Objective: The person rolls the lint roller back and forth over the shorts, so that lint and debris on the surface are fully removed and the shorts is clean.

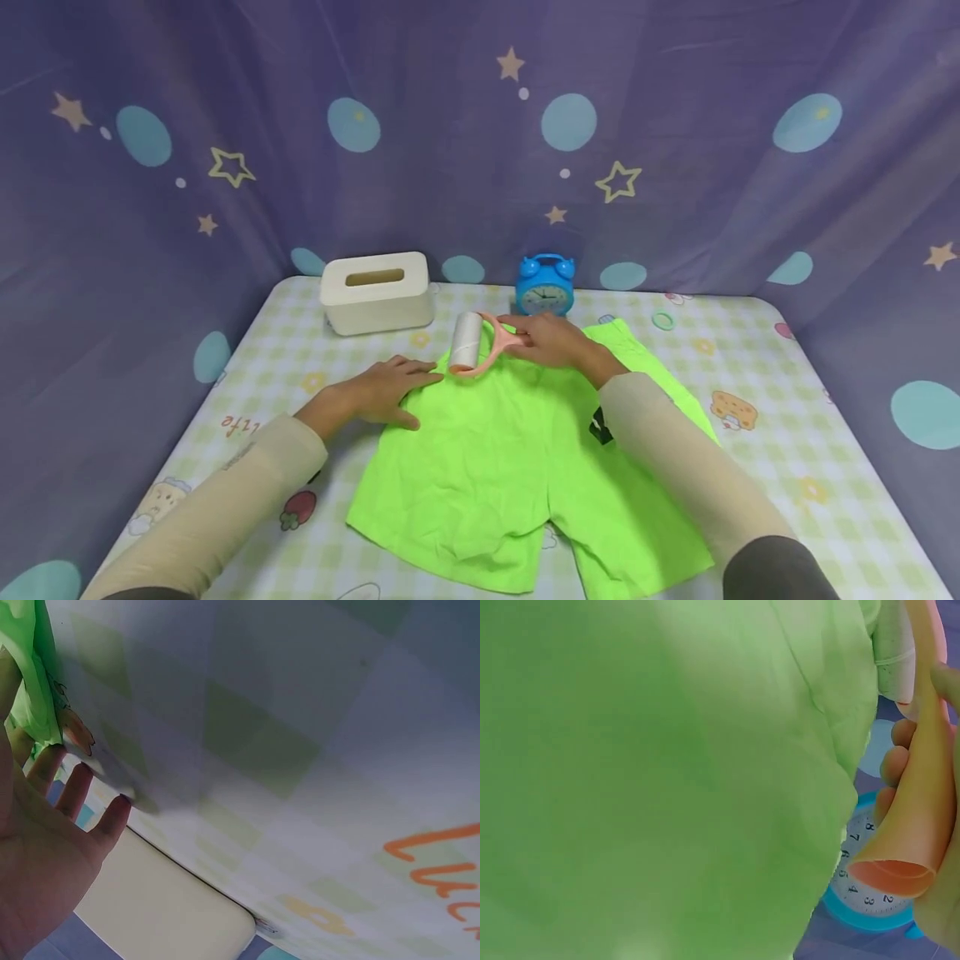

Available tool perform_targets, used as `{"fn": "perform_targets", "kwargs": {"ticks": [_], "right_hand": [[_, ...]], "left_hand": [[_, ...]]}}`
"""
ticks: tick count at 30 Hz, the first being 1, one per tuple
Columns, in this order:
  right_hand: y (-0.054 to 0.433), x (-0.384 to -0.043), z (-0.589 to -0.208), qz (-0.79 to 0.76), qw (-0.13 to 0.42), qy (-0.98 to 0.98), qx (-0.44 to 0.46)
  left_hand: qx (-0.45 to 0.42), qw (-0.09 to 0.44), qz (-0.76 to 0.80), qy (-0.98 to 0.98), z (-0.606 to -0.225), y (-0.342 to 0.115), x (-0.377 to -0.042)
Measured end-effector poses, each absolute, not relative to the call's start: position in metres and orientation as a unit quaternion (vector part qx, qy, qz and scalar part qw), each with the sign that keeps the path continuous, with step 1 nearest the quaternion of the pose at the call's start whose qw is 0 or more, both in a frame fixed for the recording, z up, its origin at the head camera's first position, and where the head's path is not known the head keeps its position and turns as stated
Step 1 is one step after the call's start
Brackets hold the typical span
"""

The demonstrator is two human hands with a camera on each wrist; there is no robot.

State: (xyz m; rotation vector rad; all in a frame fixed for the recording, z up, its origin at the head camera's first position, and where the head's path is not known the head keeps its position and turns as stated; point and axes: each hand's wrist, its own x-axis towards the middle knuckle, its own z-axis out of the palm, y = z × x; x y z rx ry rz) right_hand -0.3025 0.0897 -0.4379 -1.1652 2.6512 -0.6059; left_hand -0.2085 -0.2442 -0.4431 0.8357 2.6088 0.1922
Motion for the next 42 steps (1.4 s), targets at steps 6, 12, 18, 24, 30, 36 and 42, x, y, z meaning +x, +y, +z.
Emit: {"fn": "perform_targets", "kwargs": {"ticks": [6,12,18,24,30,36,42], "right_hand": [[0.086,-0.303,-0.439,-0.187,0.117,0.894,-0.390],[0.088,-0.309,-0.435,-0.193,0.137,0.891,-0.389],[0.090,-0.316,-0.431,-0.173,0.155,0.889,-0.394],[0.095,-0.319,-0.428,-0.172,0.175,0.888,-0.388],[0.106,-0.319,-0.423,-0.168,0.181,0.890,-0.383],[0.122,-0.320,-0.421,-0.163,0.186,0.893,-0.375],[0.140,-0.319,-0.427,-0.183,0.193,0.891,-0.367]], "left_hand": [[0.298,0.197,0.071,0.931,-0.445,-0.246,-0.207],[0.300,0.192,0.078,0.931,-0.446,-0.247,-0.209],[0.307,0.191,0.074,0.930,-0.446,-0.246,-0.210],[0.311,0.189,0.073,0.929,-0.443,-0.245,-0.209],[0.314,0.184,0.073,0.928,-0.442,-0.245,-0.209],[0.311,0.192,0.076,0.928,-0.442,-0.245,-0.209],[0.306,0.200,0.077,0.928,-0.441,-0.246,-0.207]]}}
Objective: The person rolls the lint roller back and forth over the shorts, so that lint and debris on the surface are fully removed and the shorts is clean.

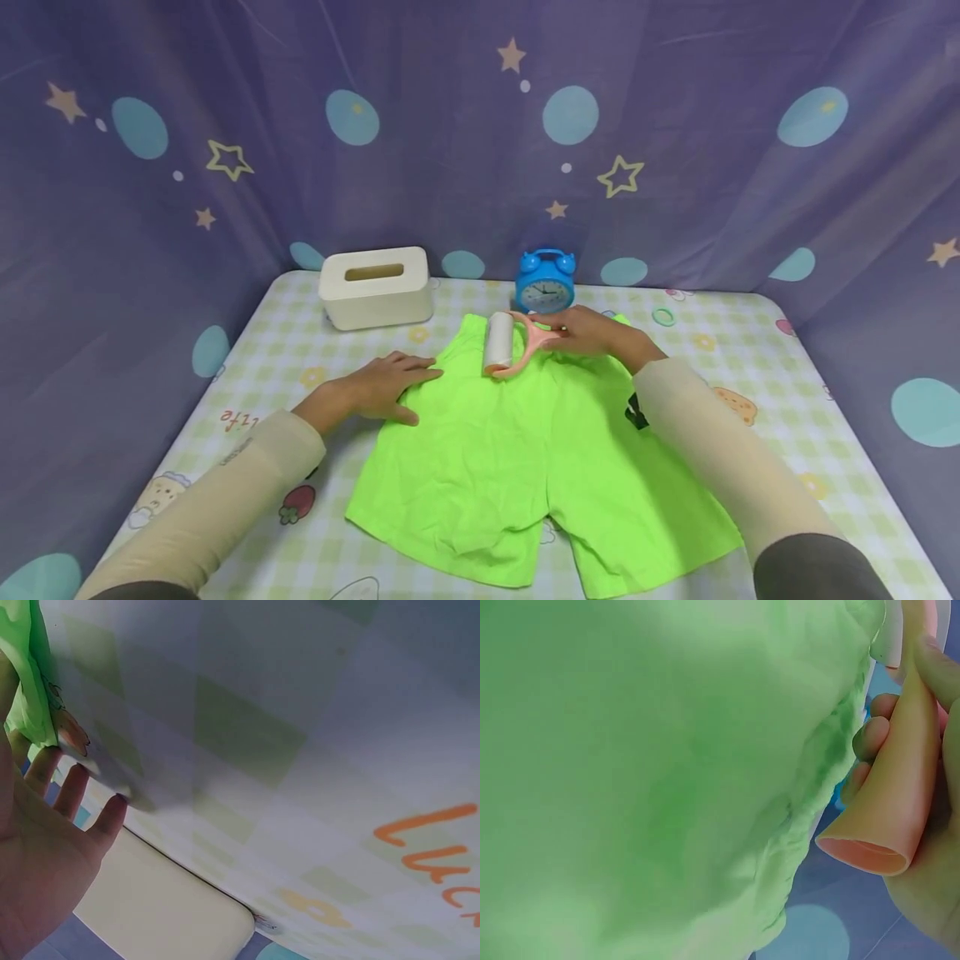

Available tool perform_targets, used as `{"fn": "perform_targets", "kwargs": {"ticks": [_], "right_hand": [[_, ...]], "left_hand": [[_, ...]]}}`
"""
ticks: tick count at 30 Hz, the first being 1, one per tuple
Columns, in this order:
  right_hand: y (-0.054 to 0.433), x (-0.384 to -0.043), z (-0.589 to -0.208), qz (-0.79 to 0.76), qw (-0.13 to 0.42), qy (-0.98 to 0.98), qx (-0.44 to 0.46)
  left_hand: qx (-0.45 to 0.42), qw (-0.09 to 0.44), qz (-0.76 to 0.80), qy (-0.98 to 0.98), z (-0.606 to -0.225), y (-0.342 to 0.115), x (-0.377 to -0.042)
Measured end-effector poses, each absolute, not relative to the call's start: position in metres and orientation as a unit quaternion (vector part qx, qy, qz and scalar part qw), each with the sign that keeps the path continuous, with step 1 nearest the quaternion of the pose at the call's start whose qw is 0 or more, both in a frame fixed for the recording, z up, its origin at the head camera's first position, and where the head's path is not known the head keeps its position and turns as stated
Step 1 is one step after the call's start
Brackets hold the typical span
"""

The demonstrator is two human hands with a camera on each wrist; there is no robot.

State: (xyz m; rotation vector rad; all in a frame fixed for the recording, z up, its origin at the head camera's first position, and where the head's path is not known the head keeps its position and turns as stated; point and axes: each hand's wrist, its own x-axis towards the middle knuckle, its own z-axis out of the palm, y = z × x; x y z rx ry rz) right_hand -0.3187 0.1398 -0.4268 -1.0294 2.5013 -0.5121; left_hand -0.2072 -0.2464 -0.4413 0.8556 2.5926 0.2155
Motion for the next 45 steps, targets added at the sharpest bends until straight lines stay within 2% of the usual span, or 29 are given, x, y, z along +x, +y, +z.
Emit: {"fn": "perform_targets", "kwargs": {"ticks": [7,15,23,36,45], "right_hand": [[0.152,-0.318,-0.421,-0.161,0.177,0.893,-0.380],[0.156,-0.320,-0.407,-0.143,0.206,0.893,-0.373],[0.168,-0.322,-0.401,-0.142,0.194,0.891,-0.384],[0.215,-0.320,-0.398,-0.151,0.205,0.903,-0.346],[0.250,-0.315,-0.401,-0.141,0.213,0.911,-0.325]], "left_hand": [[0.308,0.197,0.079,0.927,-0.441,-0.247,-0.206],[0.313,0.194,0.083,0.926,-0.442,-0.247,-0.206],[0.317,0.187,0.076,0.927,-0.442,-0.246,-0.207],[0.320,0.181,0.077,0.927,-0.440,-0.250,-0.206],[0.309,0.200,0.086,0.926,-0.441,-0.248,-0.206]]}}
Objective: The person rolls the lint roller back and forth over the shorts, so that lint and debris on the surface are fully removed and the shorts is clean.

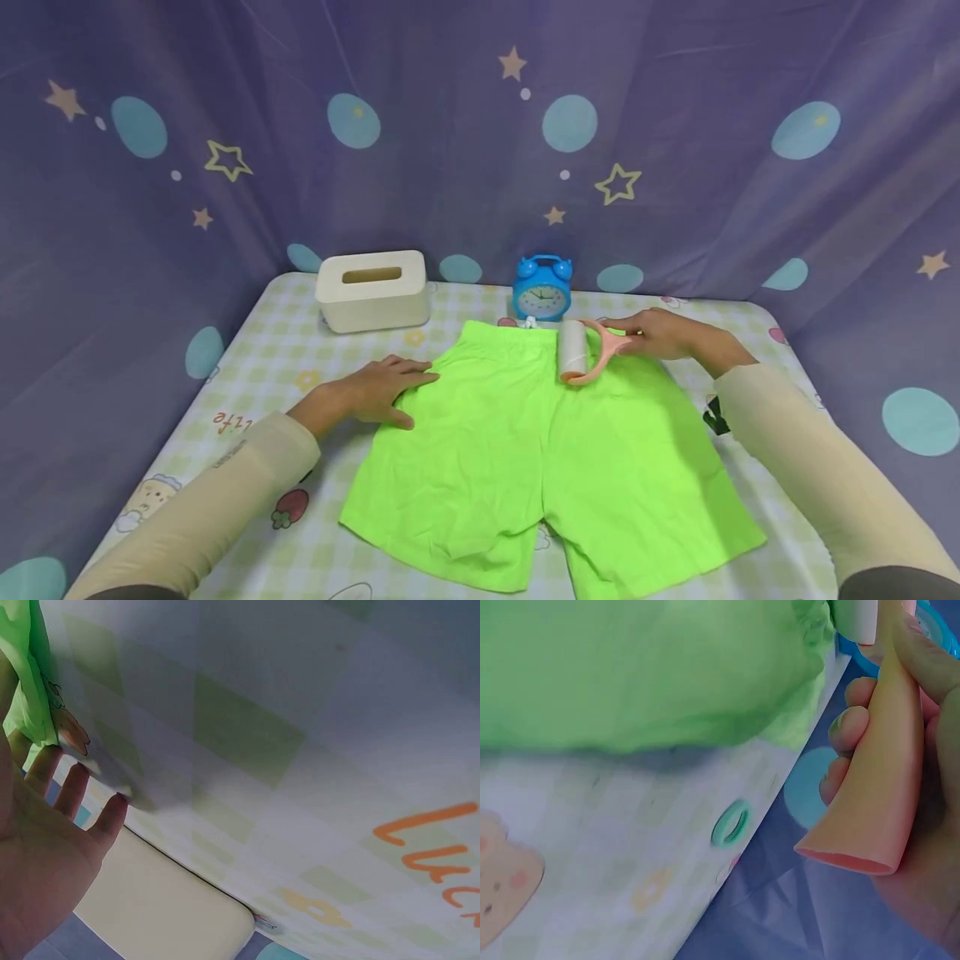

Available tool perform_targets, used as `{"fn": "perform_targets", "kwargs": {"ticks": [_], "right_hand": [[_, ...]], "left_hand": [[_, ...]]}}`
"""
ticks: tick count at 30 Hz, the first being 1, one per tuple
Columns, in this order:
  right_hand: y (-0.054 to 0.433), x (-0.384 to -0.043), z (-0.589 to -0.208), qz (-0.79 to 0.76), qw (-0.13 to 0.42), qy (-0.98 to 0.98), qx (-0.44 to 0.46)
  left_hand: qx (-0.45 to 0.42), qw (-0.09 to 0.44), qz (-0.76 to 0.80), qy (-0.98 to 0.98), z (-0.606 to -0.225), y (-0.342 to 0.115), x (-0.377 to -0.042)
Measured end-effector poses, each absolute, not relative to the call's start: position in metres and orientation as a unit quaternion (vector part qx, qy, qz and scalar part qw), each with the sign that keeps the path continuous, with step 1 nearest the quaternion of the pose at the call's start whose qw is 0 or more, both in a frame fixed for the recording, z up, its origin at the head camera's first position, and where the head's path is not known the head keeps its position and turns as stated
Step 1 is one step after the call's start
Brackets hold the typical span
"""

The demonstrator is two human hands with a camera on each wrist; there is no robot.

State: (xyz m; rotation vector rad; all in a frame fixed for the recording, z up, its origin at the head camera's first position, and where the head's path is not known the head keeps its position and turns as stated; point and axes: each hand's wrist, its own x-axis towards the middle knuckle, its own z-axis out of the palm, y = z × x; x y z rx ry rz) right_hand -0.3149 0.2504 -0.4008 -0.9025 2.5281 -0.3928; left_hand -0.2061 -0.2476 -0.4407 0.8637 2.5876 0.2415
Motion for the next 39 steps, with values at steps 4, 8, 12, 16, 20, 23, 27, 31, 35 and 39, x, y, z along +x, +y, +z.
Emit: {"fn": "perform_targets", "kwargs": {"ticks": [4,8,12,16,20,23,27,31,35,39], "right_hand": [[0.264,-0.310,-0.398,-0.144,0.210,0.914,-0.315],[0.281,-0.305,-0.396,-0.146,0.210,0.917,-0.307],[0.297,-0.301,-0.394,-0.148,0.215,0.919,-0.294],[0.313,-0.294,-0.390,-0.142,0.212,0.927,-0.275],[0.329,-0.288,-0.387,-0.131,0.208,0.934,-0.258],[0.339,-0.284,-0.385,-0.116,0.201,0.940,-0.249],[0.346,-0.283,-0.385,-0.102,0.196,0.943,-0.250],[0.348,-0.283,-0.386,-0.099,0.193,0.943,-0.253],[0.350,-0.283,-0.385,-0.092,0.194,0.943,-0.253],[0.354,-0.283,-0.383,-0.083,0.197,0.943,-0.253]], "left_hand": [[0.310,0.199,0.085,0.926,-0.442,-0.248,-0.207],[0.318,0.188,0.084,0.925,-0.443,-0.250,-0.207],[0.321,0.184,0.084,0.925,-0.443,-0.251,-0.206],[0.320,0.186,0.084,0.925,-0.444,-0.252,-0.206],[0.319,0.187,0.084,0.925,-0.444,-0.252,-0.206],[0.320,0.190,0.086,0.924,-0.444,-0.252,-0.207],[0.317,0.190,0.089,0.925,-0.443,-0.253,-0.207],[0.319,0.189,0.090,0.924,-0.442,-0.252,-0.206],[0.317,0.197,0.094,0.923,-0.441,-0.250,-0.206],[0.314,0.198,0.092,0.924,-0.439,-0.249,-0.205]]}}
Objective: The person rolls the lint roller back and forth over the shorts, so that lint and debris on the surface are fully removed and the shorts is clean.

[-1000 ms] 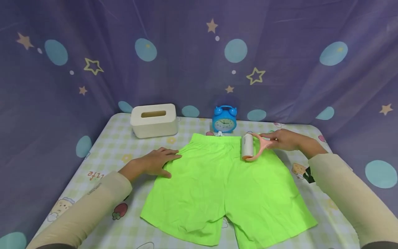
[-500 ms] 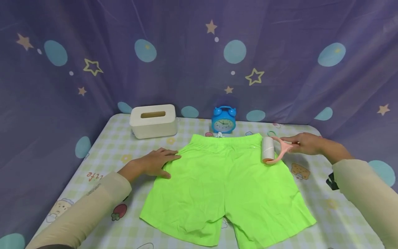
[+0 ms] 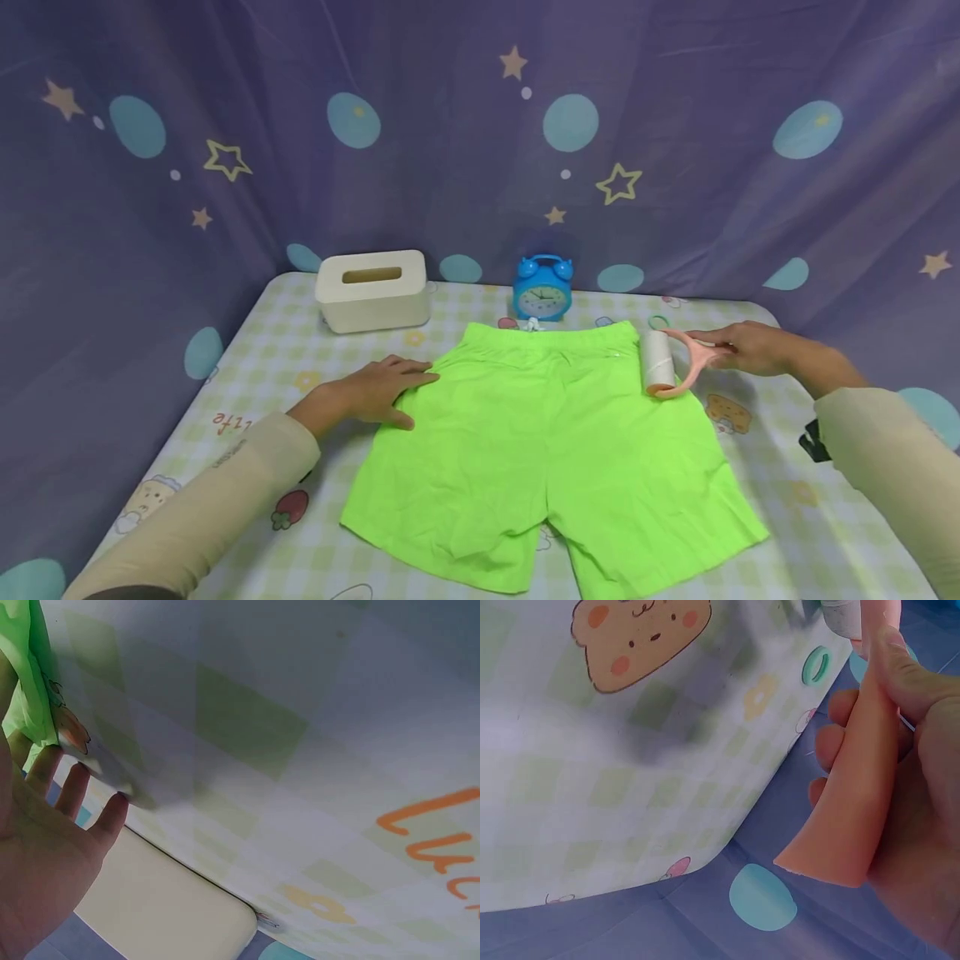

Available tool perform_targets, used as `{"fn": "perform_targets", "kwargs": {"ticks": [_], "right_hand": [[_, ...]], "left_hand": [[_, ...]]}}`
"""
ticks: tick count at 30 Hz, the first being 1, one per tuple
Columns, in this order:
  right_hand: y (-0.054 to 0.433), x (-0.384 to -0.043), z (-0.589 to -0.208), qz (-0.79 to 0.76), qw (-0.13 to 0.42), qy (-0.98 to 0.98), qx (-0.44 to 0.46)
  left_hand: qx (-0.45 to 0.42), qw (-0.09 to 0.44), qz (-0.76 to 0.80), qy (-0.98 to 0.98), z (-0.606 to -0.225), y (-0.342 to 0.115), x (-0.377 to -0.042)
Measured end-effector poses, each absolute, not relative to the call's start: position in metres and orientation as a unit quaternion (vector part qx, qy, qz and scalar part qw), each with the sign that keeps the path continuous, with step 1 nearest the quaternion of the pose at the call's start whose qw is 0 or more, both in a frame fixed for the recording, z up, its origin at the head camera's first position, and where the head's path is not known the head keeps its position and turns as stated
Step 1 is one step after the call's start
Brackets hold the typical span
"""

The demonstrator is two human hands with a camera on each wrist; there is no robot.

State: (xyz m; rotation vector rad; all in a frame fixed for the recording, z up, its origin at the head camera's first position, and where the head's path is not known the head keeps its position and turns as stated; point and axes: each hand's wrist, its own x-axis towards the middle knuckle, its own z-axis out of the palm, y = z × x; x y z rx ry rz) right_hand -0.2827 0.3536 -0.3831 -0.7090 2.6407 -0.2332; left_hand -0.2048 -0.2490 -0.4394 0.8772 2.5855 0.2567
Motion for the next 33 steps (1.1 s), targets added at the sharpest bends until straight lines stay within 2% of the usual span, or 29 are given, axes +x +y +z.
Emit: {"fn": "perform_targets", "kwargs": {"ticks": [11,21,33], "right_hand": [[0.342,-0.286,-0.382,-0.056,0.167,0.940,-0.291],[0.337,-0.285,-0.384,-0.044,0.176,0.945,-0.272],[0.325,-0.283,-0.372,-0.001,0.153,0.942,-0.299]], "left_hand": [[0.306,0.198,0.084,0.927,-0.437,-0.250,-0.205],[0.312,0.199,0.086,0.925,-0.440,-0.249,-0.206],[0.313,0.196,0.092,0.925,-0.440,-0.247,-0.207]]}}
